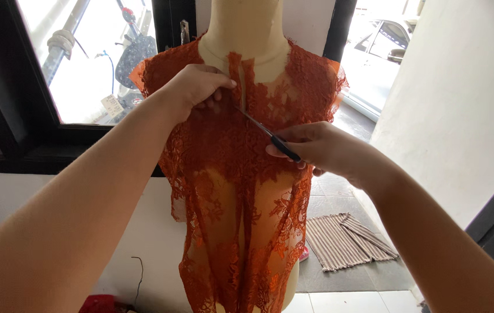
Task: The person drapes an orange lace fabric over a dressmaker's mannequin, smooths it, trims the neckline with scissors, measures the neckline with a tape measure, and then removes the fabric. The person also briefly handles a white lace fabric.
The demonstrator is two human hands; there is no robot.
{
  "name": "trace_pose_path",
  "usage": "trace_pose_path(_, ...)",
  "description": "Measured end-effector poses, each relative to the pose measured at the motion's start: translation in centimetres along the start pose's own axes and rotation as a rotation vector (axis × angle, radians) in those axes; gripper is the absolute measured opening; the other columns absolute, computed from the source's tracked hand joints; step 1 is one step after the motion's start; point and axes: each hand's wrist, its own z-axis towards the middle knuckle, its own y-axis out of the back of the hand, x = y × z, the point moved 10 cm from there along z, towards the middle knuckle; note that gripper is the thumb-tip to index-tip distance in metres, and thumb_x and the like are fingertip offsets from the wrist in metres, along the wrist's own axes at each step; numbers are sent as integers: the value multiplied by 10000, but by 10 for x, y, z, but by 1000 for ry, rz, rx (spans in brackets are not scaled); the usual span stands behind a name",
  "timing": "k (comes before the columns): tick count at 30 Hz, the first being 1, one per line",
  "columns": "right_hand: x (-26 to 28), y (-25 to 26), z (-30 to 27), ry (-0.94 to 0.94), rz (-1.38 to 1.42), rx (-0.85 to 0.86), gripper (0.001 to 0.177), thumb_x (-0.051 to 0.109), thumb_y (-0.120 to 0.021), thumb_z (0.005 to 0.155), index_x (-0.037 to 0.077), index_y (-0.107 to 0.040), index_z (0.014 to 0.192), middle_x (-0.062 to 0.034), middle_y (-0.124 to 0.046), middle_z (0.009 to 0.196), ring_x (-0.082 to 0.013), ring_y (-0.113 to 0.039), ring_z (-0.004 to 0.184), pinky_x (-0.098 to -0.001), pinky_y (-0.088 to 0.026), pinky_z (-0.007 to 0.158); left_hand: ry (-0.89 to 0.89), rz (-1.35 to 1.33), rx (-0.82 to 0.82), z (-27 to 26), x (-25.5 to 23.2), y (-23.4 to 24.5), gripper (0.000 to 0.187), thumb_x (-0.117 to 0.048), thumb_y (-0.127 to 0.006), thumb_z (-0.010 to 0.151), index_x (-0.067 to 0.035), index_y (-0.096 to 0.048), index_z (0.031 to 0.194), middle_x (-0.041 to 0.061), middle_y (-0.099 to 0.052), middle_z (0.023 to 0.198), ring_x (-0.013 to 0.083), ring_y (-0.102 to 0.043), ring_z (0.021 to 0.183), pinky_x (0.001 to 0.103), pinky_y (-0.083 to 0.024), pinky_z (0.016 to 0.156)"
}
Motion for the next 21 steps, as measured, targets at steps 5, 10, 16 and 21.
trace_pose_path(5, 3, 4, 12, 23, -10, 12, 560, 550, -770, 776, 231, -756, 1237, -29, -754, 893, -199, -669, 797, -366, -538, 651, 28, -48, -30, 5, 2, 3, 410, -342, -830, 802, -130, -786, 1150, 23, -678, 934, 152, -587, 821, 299, -523, 715)
trace_pose_path(10, -5, 8, 20, 33, -81, 37, 480, 523, -748, 853, 216, -808, 1218, -64, -618, 721, -204, -557, 667, -359, -444, 580, 59, -15, -50, 7, 6, 5, 444, -344, -842, 781, -154, -776, 1177, 39, -700, 1006, 161, -593, 874, 302, -511, 742)
trace_pose_path(16, -8, 8, 19, 45, -92, 44, 490, 525, -750, 832, 215, -792, 1209, -37, -653, 684, -184, -568, 642, -347, -459, 572, 41, -36, -11, 6, 1, 3, 470, -334, -856, 770, -134, -786, 1189, 74, -721, 1121, 189, -605, 930, 326, -518, 792)
trace_pose_path(21, 4, 4, 25, 39, -58, 27, 500, 536, -758, 818, 222, -777, 1206, -1, -706, 744, -150, -619, 698, -321, -495, 620, 147, -61, 28, -1, 1, 1, 522, -322, -814, 790, -146, -723, 1273, 156, -688, 1284, 305, -689, 1088, 486, -563, 903)
